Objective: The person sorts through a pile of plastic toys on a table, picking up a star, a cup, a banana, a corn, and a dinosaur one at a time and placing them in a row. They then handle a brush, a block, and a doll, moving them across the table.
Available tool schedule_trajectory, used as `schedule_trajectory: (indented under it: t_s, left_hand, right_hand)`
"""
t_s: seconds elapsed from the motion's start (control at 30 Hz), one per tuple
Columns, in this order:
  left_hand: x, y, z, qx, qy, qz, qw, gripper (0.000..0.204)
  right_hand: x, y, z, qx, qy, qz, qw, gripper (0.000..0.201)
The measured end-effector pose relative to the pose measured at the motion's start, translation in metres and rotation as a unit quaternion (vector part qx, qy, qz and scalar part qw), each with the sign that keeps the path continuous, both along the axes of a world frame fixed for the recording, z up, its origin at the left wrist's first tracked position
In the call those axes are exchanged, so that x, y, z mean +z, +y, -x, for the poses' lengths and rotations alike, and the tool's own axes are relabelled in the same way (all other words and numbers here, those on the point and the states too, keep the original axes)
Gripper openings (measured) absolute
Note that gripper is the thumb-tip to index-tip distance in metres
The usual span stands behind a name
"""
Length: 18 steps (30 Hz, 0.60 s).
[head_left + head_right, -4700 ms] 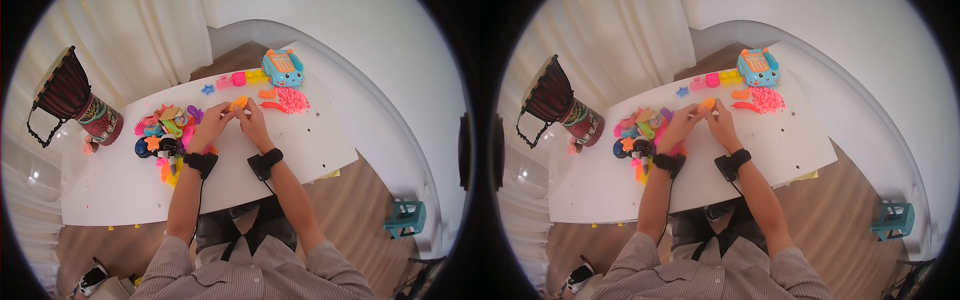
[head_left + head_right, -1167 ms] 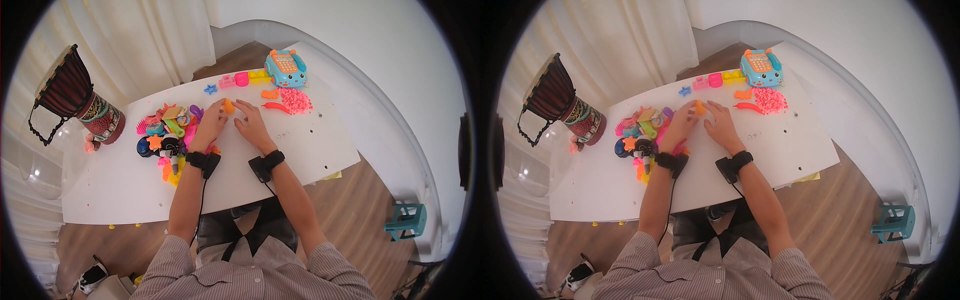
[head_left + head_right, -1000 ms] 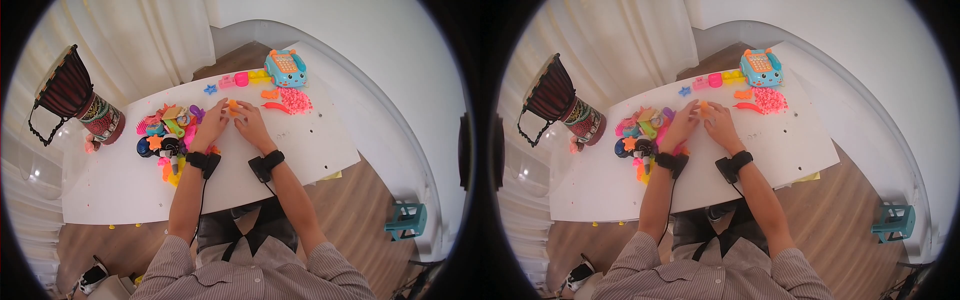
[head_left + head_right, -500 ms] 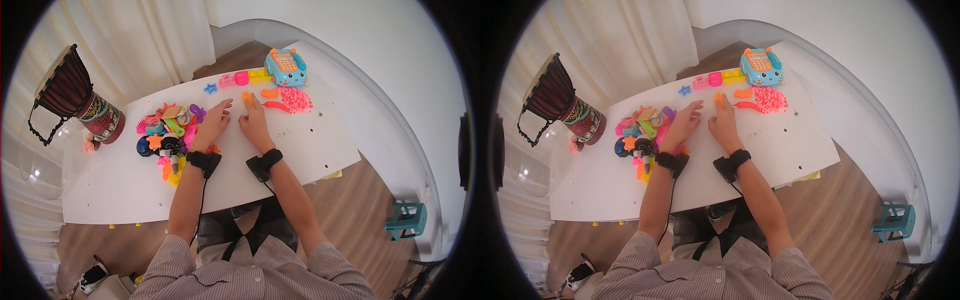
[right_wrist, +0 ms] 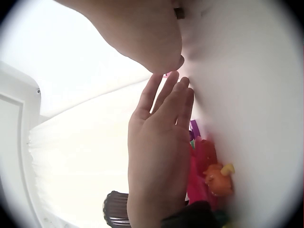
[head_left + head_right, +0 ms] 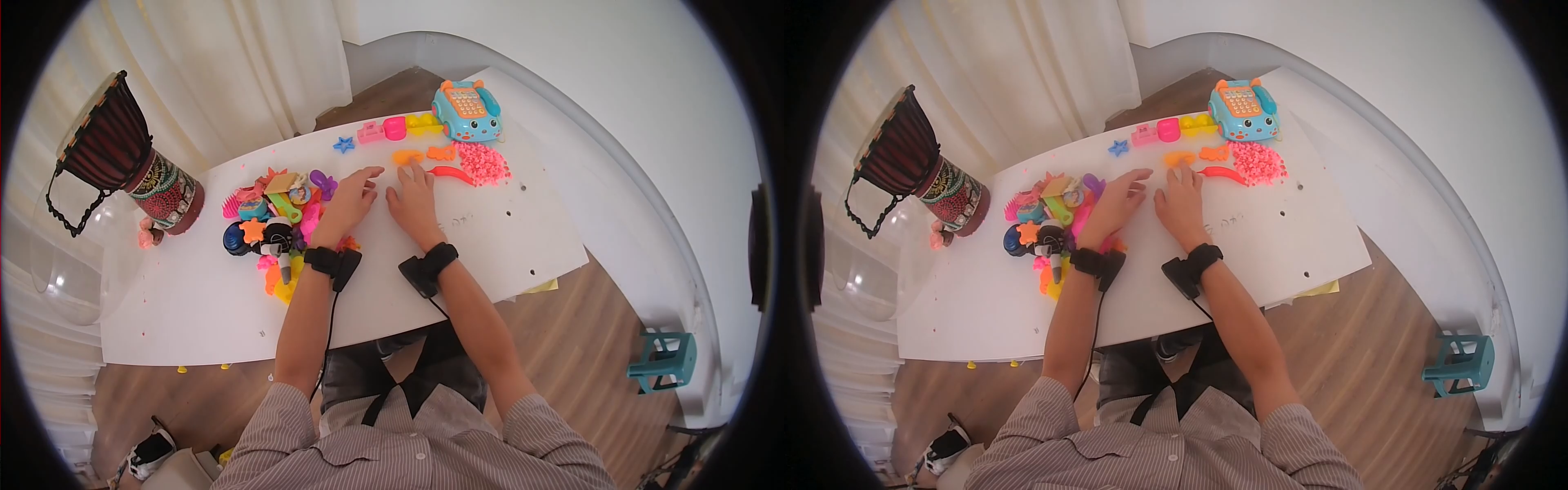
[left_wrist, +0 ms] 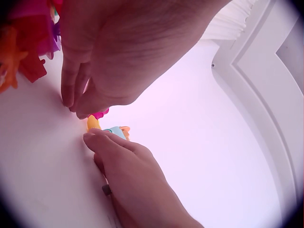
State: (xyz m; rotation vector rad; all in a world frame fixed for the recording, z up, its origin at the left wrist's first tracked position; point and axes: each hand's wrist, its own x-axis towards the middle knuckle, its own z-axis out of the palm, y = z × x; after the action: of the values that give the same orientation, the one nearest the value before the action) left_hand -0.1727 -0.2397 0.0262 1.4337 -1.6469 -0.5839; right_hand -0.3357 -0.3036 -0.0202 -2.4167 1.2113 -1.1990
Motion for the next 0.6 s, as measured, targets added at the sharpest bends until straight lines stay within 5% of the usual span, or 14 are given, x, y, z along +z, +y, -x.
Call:
schedule_trajectory:
  t_s: [0.6]
  left_hand:
    - [0.0007, 0.0007, 0.0020, -0.004, -0.014, 0.007, 1.000, 0.042]
  right_hand:
    - [-0.0034, -0.0032, -0.0108, -0.033, 0.036, -0.003, 0.999, 0.061]
